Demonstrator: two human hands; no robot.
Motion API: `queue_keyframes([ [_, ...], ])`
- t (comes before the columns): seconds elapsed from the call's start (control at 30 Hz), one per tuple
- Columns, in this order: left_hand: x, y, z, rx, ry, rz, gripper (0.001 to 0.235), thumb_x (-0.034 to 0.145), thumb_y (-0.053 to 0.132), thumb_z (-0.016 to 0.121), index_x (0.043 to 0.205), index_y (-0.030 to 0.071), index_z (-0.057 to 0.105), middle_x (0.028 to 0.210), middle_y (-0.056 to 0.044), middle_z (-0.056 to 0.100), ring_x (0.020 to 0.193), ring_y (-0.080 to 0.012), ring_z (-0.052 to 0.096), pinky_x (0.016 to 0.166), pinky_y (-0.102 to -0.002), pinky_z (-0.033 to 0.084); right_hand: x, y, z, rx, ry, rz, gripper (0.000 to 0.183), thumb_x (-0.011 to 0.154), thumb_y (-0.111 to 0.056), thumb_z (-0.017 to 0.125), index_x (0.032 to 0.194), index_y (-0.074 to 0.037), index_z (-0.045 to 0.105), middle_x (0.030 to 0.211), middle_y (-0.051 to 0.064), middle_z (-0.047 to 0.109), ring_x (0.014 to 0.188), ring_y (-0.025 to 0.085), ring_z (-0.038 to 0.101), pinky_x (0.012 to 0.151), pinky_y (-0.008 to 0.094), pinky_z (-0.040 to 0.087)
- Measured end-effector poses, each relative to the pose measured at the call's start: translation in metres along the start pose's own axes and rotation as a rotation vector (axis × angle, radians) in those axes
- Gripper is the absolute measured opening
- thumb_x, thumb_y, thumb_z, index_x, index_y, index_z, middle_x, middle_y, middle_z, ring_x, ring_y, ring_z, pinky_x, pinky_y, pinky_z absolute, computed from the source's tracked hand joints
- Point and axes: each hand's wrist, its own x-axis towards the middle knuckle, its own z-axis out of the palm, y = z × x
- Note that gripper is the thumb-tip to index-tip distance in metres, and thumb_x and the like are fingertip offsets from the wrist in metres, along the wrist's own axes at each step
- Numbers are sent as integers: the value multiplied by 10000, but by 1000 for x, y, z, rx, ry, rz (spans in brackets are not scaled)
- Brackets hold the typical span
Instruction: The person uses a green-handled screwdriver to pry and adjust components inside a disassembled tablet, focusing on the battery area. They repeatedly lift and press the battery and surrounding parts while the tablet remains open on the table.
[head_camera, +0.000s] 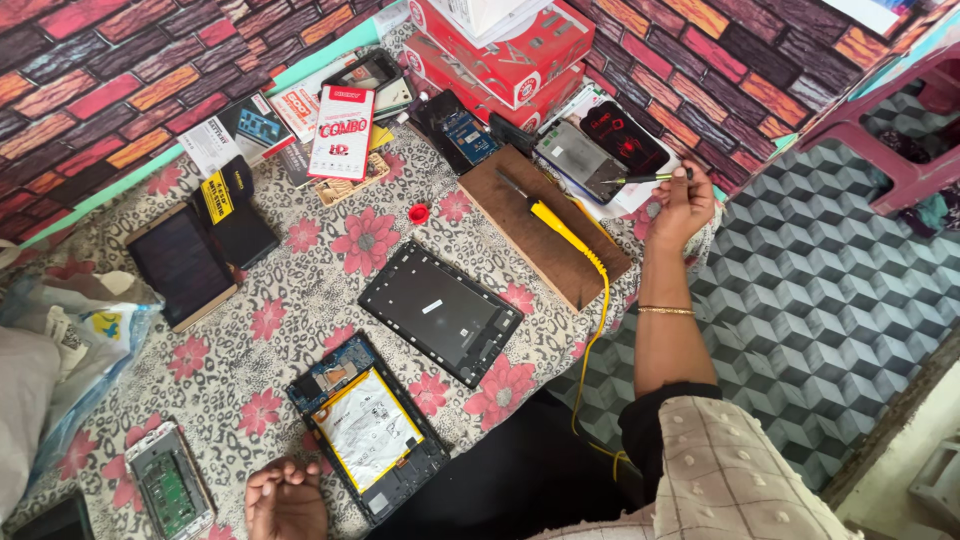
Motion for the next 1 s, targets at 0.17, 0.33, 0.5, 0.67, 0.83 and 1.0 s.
queue_keyframes([
  [0.17,-1,0,1,1,16,15,162,1102,112,532,1048,1,637,1024,-137,651,1039,-222,620,1000,-485,497,0,-1,3,14,0,-26,189,1002,-78,741,1135,33,668,818,67,673,648,111,634,582,252,557],
  [0.33,-2,1,3,7,12,8,163,1114,108,529,1042,10,638,1031,-139,654,1046,-223,620,1009,-493,496,0,-3,2,51,42,-7,181,1004,-75,736,1126,39,666,859,65,680,668,110,639,586,252,560],
  [0.5,-2,0,2,2,18,9,164,1121,103,521,1057,6,637,1042,-144,650,1040,-221,617,1016,-496,494,0,-4,5,-42,-12,13,180,990,-80,740,1120,24,673,834,67,697,661,109,656,567,233,542],
  [0.67,-1,0,-2,0,9,14,168,1109,112,517,1070,-2,633,1049,-148,646,1062,-224,616,1021,-491,494,-1,-1,9,-158,-76,0,145,983,-78,767,1042,15,671,805,55,683,626,102,632,542,231,518],
  [0.83,-3,0,-2,10,8,16,171,1129,110,512,1073,-2,628,1058,-150,642,1020,-213,608,1035,-502,488,-2,-3,8,-133,-27,-15,142,982,-83,769,1002,4,659,784,56,679,614,95,620,544,234,529],
  [1.0,-3,1,3,9,-2,17,178,1123,115,507,1074,-7,627,1052,-147,637,1056,-223,606,1033,-505,486,-2,-4,8,-116,-17,-19,155,982,-84,777,994,13,655,769,61,669,603,97,610,533,238,515],
])
